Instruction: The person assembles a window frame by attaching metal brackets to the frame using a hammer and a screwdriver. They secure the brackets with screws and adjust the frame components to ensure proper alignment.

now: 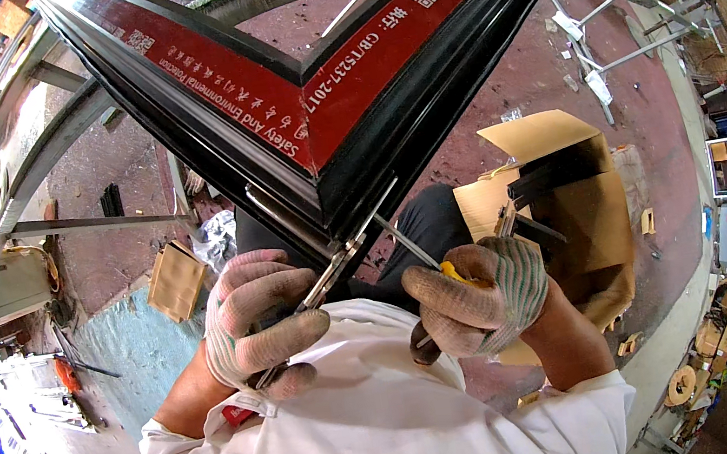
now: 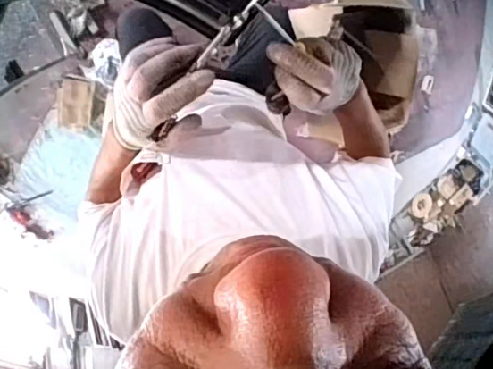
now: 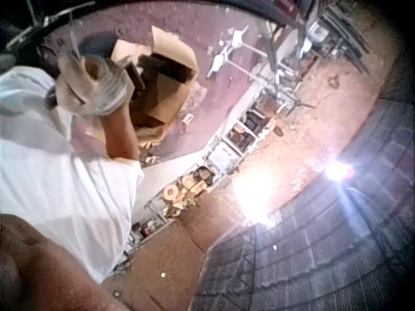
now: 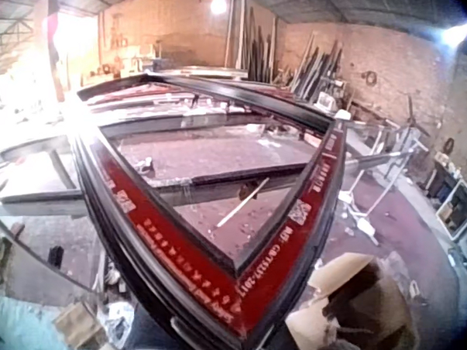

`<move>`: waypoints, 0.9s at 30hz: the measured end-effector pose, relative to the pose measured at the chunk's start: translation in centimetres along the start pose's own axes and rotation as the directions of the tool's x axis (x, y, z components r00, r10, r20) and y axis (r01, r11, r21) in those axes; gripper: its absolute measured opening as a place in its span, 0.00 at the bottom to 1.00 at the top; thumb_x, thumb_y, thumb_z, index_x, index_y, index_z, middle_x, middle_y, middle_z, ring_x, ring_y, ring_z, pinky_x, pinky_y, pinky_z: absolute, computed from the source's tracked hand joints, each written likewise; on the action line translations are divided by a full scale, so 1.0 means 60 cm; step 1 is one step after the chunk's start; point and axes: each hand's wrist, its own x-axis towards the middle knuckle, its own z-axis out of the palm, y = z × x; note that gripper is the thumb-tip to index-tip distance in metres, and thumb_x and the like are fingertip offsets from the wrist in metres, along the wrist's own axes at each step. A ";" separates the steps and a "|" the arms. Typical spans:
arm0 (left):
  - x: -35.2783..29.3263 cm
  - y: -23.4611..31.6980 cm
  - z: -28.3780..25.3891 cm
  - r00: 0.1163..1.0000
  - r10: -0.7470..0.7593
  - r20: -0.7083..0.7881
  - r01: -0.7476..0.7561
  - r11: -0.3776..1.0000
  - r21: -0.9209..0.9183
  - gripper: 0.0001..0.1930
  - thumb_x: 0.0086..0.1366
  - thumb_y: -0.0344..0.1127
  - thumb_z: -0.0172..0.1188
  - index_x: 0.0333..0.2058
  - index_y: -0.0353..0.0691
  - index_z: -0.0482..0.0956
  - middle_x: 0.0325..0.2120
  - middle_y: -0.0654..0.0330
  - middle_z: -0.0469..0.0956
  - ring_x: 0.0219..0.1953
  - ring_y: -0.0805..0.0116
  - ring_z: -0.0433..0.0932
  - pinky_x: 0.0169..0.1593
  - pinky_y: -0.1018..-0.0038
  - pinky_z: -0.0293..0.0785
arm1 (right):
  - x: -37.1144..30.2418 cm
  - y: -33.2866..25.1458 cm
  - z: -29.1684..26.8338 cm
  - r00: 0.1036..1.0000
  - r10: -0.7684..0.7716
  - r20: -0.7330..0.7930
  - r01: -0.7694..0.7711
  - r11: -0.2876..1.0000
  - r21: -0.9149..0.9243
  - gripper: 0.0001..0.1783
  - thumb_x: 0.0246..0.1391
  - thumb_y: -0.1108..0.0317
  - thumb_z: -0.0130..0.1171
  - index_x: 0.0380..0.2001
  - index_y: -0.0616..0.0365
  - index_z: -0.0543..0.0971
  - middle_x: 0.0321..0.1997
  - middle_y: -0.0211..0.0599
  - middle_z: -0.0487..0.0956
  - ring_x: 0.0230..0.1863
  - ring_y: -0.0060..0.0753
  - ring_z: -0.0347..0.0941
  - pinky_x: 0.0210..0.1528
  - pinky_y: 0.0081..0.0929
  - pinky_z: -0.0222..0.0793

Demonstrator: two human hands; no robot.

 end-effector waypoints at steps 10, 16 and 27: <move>-0.016 -0.014 -0.035 0.988 -0.029 -0.152 0.001 0.983 -0.182 0.43 0.64 0.74 0.44 0.47 0.32 0.78 0.46 0.41 0.75 0.45 0.50 0.77 0.49 0.59 0.73 | 0.012 -0.003 -0.005 1.000 0.027 0.004 -0.027 1.000 -0.009 0.19 0.40 0.73 0.64 0.41 0.60 0.81 0.33 0.34 0.79 0.23 0.34 0.74 0.24 0.25 0.71; 0.094 -0.008 -0.132 0.956 0.225 -0.190 -0.095 0.846 0.524 0.34 0.71 0.58 0.44 0.56 0.28 0.72 0.54 0.41 0.72 0.59 0.48 0.71 0.62 0.57 0.66 | 0.032 -0.004 -0.018 1.000 -0.017 0.009 0.018 0.998 -0.052 0.18 0.39 0.64 0.70 0.33 0.63 0.79 0.39 0.43 0.79 0.21 0.33 0.73 0.22 0.25 0.70; 0.269 -0.032 -0.119 0.962 0.271 0.029 -0.249 0.830 0.499 0.14 0.59 0.44 0.57 0.28 0.38 0.79 0.21 0.54 0.75 0.24 0.52 0.76 0.32 0.60 0.72 | 0.053 -0.047 0.030 0.765 0.508 -0.397 -0.339 0.840 0.423 0.16 0.63 0.61 0.54 0.46 0.64 0.72 0.38 0.47 0.77 0.26 0.30 0.73 0.27 0.23 0.69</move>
